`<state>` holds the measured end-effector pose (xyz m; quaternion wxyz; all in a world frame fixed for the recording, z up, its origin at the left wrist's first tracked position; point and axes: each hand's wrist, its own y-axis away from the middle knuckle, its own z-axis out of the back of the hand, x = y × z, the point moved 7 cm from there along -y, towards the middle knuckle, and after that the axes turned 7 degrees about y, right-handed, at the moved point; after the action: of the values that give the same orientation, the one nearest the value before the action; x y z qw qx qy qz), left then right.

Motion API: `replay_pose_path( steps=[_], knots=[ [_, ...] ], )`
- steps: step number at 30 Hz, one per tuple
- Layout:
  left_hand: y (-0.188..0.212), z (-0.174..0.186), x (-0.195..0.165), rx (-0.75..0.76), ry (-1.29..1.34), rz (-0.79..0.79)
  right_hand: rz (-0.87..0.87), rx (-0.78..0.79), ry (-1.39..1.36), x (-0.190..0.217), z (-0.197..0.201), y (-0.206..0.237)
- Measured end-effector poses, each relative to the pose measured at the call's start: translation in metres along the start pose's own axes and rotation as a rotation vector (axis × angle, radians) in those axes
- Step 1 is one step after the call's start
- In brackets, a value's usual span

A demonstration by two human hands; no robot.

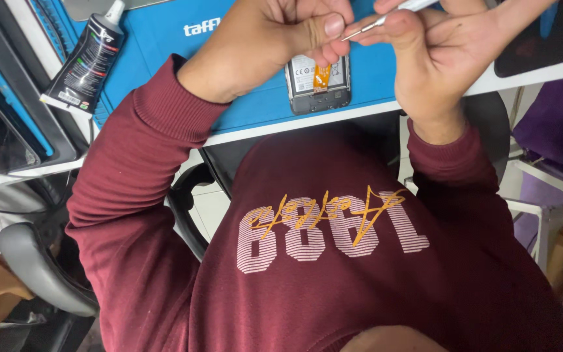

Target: The person works on a disassembled smartphone placed on a blue anti-static mat. They use a screwdriver and tweezers to manipulate internal components, including the battery and ribbon cables, and reposition parts within the phone chassis.

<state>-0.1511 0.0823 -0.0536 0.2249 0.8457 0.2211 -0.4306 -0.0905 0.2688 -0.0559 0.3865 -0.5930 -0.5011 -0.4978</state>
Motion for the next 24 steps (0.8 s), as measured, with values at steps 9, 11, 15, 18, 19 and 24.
replay_pose_path(
  steps=[9,11,15,18,19,24],
  knots=[
    [0.0,0.004,0.001,-0.043,-0.037,-0.012,0.43,0.093,0.324,0.006,-0.011,0.004],
    [-0.001,0.003,0.001,-0.035,-0.022,-0.028,0.464,0.087,0.339,0.001,-0.008,0.005],
    [-0.001,0.005,0.003,-0.073,-0.021,-0.025,0.466,0.084,0.368,-0.006,-0.006,0.005],
    [-0.001,0.008,0.006,-0.093,-0.049,-0.013,0.478,0.082,0.36,-0.004,-0.009,0.005],
    [-0.001,0.009,0.006,-0.094,-0.048,-0.018,0.466,0.082,0.34,-0.003,-0.01,0.005],
    [0.0,0.01,0.007,-0.129,-0.042,-0.038,0.2,-0.001,0.112,-0.011,-0.005,-0.003]
  ],
)
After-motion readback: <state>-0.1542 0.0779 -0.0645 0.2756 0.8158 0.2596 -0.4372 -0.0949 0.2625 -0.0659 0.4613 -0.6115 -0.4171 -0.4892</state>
